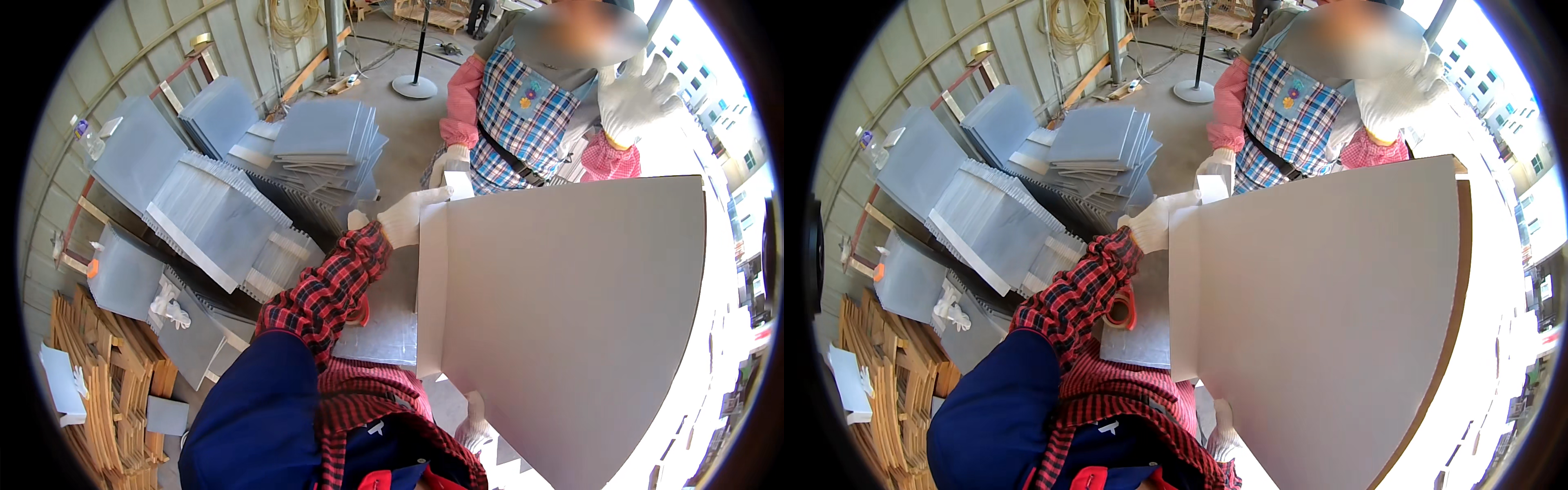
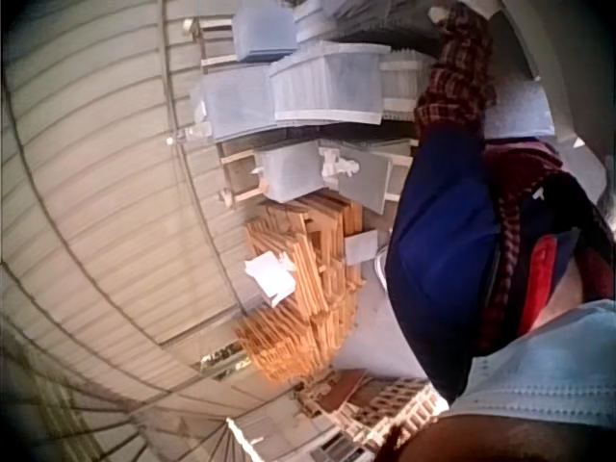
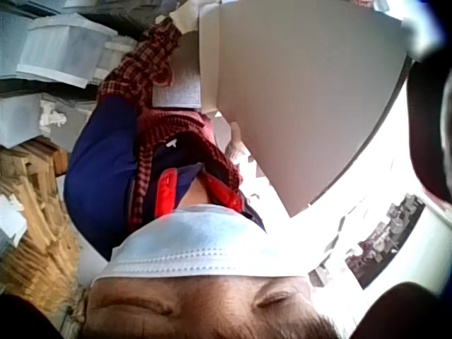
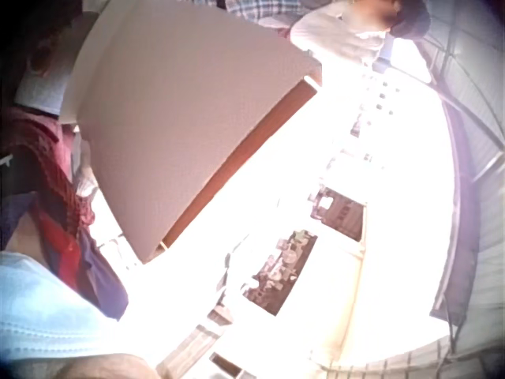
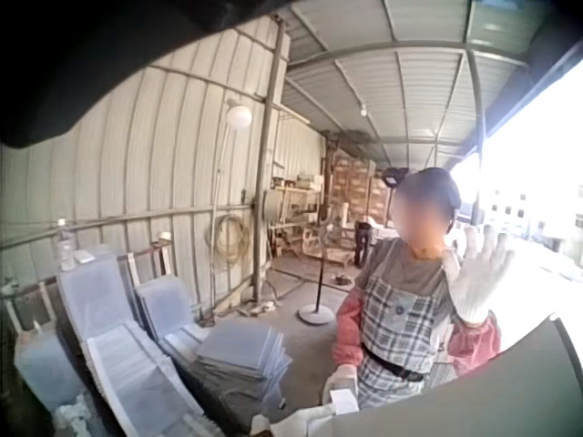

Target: The person places gray rectangular boards into cardboard boxes with the help of a coworker. They use a handheld tape dispenser to seal the boxes and then stack the finished packages on a nearby pallet. The process is repeated for multiple boards.

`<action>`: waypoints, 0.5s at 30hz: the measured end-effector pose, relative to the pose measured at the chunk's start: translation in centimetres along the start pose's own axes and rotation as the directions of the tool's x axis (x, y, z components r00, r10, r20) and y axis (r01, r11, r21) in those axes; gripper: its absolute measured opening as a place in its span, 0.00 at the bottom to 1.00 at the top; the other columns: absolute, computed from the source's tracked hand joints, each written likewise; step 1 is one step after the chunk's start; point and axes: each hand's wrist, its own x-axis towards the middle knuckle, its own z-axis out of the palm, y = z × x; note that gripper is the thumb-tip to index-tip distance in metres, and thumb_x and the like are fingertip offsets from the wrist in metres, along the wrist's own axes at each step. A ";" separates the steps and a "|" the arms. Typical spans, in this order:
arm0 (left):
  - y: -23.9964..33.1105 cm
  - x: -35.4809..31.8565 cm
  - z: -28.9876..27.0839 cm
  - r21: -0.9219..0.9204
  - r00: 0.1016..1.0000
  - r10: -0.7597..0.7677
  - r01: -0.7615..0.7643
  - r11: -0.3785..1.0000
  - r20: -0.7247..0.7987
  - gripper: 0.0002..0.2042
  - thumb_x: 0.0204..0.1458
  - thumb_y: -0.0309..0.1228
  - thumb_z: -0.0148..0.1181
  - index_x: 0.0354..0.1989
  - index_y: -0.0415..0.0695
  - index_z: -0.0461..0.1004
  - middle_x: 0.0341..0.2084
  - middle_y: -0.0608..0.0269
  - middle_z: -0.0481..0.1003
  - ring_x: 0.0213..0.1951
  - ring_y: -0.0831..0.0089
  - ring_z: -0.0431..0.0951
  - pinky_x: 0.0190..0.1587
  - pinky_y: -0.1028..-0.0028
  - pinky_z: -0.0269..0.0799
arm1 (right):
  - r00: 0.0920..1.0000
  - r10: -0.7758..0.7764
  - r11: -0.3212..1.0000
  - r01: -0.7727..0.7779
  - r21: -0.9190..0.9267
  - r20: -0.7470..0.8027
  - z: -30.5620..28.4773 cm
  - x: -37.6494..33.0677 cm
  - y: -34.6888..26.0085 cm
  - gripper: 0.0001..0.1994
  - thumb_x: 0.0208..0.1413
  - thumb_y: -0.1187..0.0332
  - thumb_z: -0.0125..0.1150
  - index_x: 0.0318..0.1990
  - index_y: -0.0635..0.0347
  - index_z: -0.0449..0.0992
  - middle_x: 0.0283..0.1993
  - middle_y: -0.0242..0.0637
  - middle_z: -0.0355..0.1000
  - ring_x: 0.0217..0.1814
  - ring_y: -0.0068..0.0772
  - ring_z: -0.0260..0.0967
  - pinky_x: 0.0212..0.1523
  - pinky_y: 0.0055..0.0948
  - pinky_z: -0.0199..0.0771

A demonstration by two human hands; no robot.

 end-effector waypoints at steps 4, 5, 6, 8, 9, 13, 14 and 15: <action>0.9 1.6 -0.7 0.030 0.991 -0.124 0.123 0.992 0.048 0.21 0.63 0.39 0.58 0.59 0.38 0.70 0.50 0.56 0.77 0.51 0.65 0.79 0.55 0.63 0.75 | 0.998 0.016 1.000 -0.016 -0.006 -0.068 0.5 -2.9 -0.8 0.17 0.48 0.74 0.68 0.47 0.68 0.78 0.46 0.36 0.77 0.45 0.31 0.73 0.47 0.32 0.75; 1.3 1.7 -0.7 -0.001 0.990 -0.133 0.133 0.991 0.055 0.21 0.63 0.39 0.57 0.59 0.37 0.69 0.50 0.56 0.77 0.50 0.65 0.79 0.55 0.63 0.75 | 0.993 -0.064 0.998 0.061 -0.028 -0.095 1.7 -4.8 -4.5 0.17 0.47 0.74 0.68 0.47 0.68 0.78 0.46 0.36 0.77 0.45 0.30 0.73 0.47 0.32 0.74; 1.7 1.9 -0.5 -0.032 0.988 -0.139 0.141 0.989 0.064 0.22 0.63 0.39 0.57 0.60 0.37 0.68 0.50 0.56 0.77 0.49 0.64 0.79 0.54 0.63 0.75 | 0.990 -0.019 1.000 0.019 -0.001 -0.142 2.6 -5.1 -6.2 0.17 0.47 0.74 0.69 0.47 0.68 0.78 0.46 0.36 0.77 0.45 0.30 0.73 0.48 0.32 0.74; 2.5 2.4 -0.5 -0.007 0.994 -0.099 0.100 0.995 0.055 0.21 0.63 0.38 0.57 0.58 0.37 0.70 0.49 0.57 0.77 0.48 0.65 0.80 0.53 0.64 0.75 | 0.970 0.074 0.996 -0.062 0.059 -0.230 4.4 -5.8 -9.5 0.17 0.47 0.73 0.70 0.47 0.68 0.78 0.45 0.35 0.77 0.45 0.30 0.73 0.48 0.31 0.74; 2.9 2.6 -0.7 0.004 0.996 -0.079 0.079 0.997 0.049 0.20 0.63 0.38 0.57 0.57 0.37 0.70 0.48 0.58 0.78 0.48 0.66 0.80 0.53 0.64 0.75 | 0.965 0.001 0.996 0.022 0.085 -0.263 4.6 -5.4 -7.3 0.17 0.48 0.72 0.70 0.47 0.67 0.78 0.45 0.35 0.78 0.46 0.30 0.73 0.48 0.31 0.73; 4.5 5.4 -2.5 -0.117 0.992 -0.094 0.104 0.988 0.088 0.15 0.64 0.36 0.56 0.53 0.40 0.74 0.45 0.61 0.79 0.47 0.69 0.80 0.51 0.66 0.76 | 0.926 -0.072 0.995 0.042 -0.088 -0.370 8.8 -4.3 -9.0 0.16 0.50 0.71 0.69 0.46 0.67 0.79 0.46 0.36 0.78 0.47 0.31 0.74 0.48 0.31 0.74; 5.4 6.1 -3.0 -0.084 0.994 -0.070 0.078 0.993 0.088 0.15 0.64 0.36 0.55 0.53 0.40 0.75 0.45 0.61 0.79 0.47 0.70 0.80 0.51 0.67 0.76 | 0.939 -0.043 0.973 -0.038 -0.228 -0.342 9.7 -3.7 -10.1 0.15 0.50 0.71 0.69 0.46 0.66 0.79 0.46 0.36 0.78 0.47 0.31 0.74 0.47 0.31 0.75; 6.1 7.2 -3.8 -0.052 0.995 -0.047 0.052 0.997 0.090 0.15 0.64 0.36 0.55 0.53 0.41 0.75 0.46 0.61 0.79 0.46 0.70 0.80 0.50 0.67 0.76 | 0.947 -0.009 0.925 -0.114 -0.363 -0.320 10.3 -3.0 -11.3 0.15 0.50 0.70 0.69 0.46 0.66 0.79 0.46 0.36 0.78 0.47 0.31 0.74 0.47 0.31 0.75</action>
